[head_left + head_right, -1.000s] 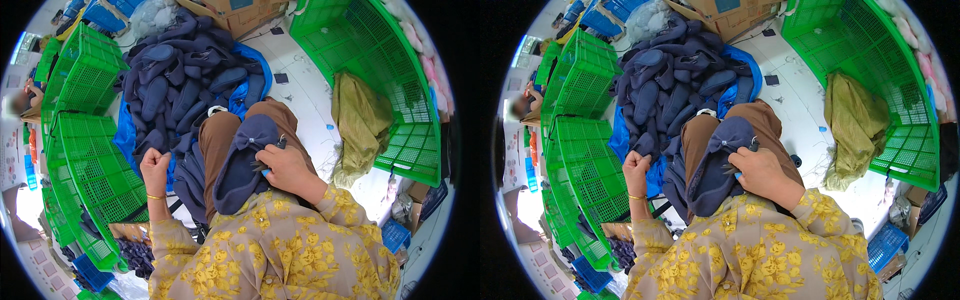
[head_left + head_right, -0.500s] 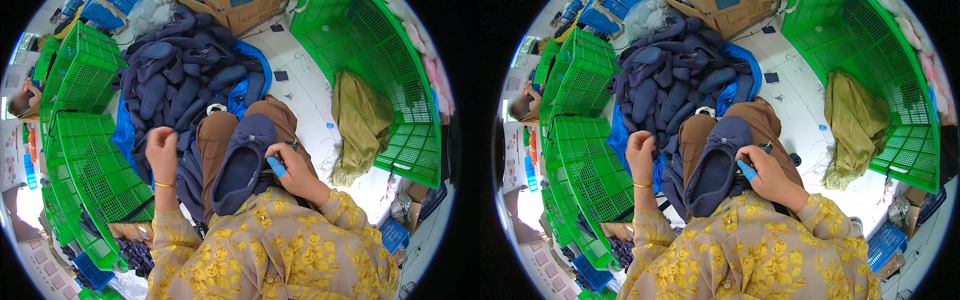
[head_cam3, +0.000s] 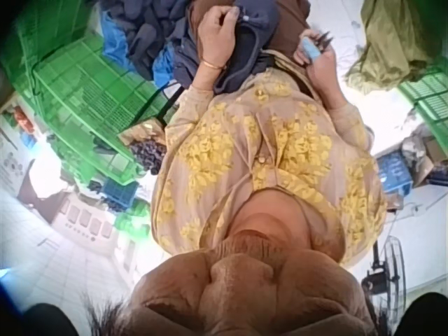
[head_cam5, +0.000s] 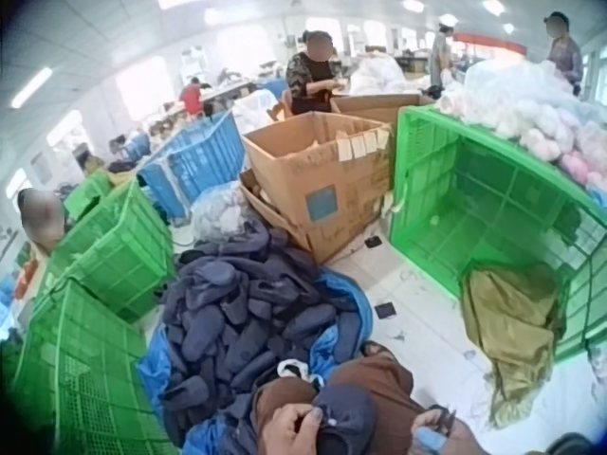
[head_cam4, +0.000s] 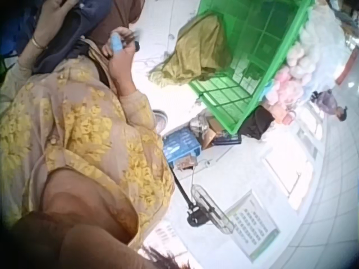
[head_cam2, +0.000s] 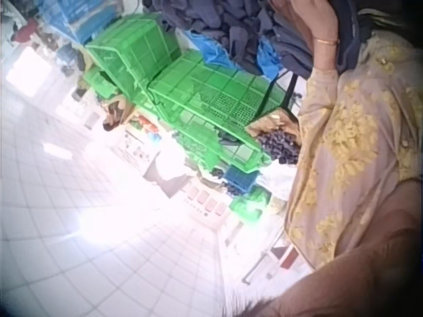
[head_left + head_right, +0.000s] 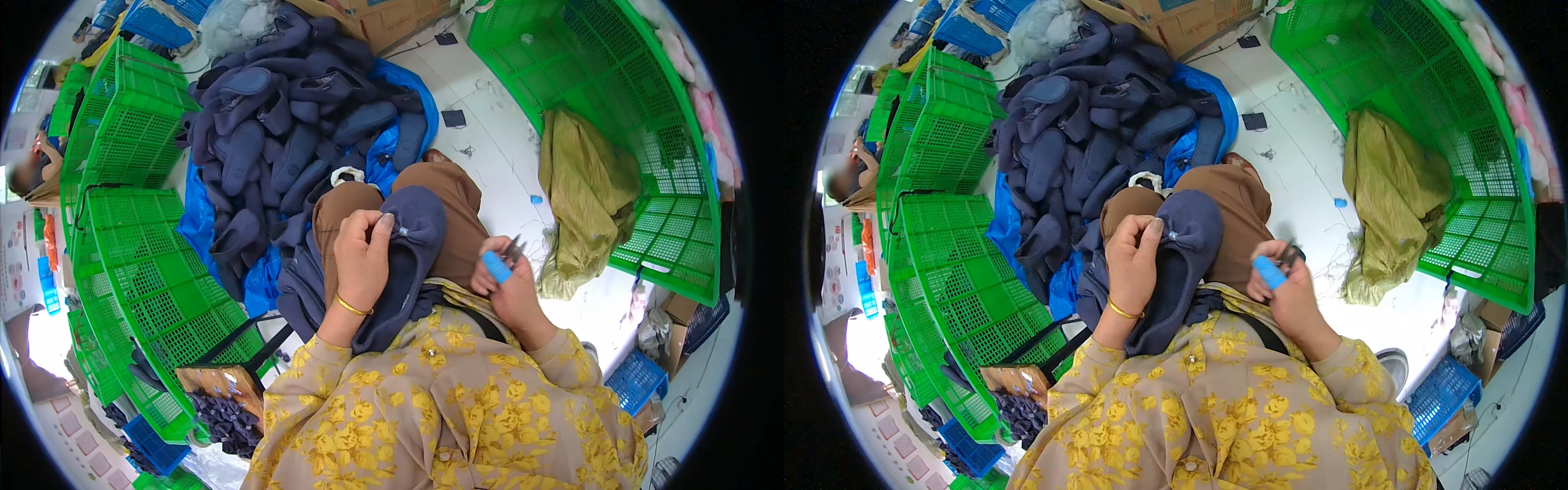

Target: The person sits on the floor and uses a small blue tool to trim loose threads and fabric from the edges of dark blue slip-on shoes. They handle the shoes one at a time, rotating them to access different areas, and continue the trimming process throughout the clip.

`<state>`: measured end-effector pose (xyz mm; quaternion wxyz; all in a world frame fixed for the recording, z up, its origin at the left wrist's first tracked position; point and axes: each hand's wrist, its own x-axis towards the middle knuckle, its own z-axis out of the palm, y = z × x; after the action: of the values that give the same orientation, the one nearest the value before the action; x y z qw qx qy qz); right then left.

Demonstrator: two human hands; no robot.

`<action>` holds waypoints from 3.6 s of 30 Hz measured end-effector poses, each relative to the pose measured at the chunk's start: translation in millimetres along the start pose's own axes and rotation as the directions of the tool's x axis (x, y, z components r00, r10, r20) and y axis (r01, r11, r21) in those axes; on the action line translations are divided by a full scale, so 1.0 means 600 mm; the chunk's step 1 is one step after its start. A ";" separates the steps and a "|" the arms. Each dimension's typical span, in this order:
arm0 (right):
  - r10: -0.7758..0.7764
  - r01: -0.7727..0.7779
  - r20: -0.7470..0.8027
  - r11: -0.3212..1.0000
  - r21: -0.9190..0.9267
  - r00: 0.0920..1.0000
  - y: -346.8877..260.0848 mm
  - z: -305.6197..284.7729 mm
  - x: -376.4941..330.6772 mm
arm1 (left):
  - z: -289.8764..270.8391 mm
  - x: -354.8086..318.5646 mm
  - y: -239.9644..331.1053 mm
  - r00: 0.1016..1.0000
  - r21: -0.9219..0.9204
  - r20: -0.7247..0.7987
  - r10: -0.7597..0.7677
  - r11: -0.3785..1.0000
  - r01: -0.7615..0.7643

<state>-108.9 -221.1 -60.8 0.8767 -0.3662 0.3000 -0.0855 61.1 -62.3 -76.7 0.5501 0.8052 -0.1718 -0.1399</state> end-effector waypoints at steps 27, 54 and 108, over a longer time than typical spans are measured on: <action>0.035 -0.050 -0.036 0.789 -0.612 0.999 -0.026 0.070 0.075 | 0.022 0.000 0.043 0.999 0.109 0.048 0.023 0.994 -0.028; -0.113 0.072 -0.030 0.791 -0.608 0.993 0.007 0.056 0.107 | -0.064 0.010 0.017 0.914 -0.102 0.398 -0.076 0.987 0.127; -0.186 0.137 0.057 0.452 -0.881 0.981 0.008 0.090 0.110 | -0.220 0.071 -0.073 0.899 -0.599 0.104 -0.427 0.694 0.399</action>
<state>-24.0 -210.3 -64.9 0.5429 -0.7896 0.2858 -0.0102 159.9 44.5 -72.1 0.7364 0.6063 0.0791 -0.2896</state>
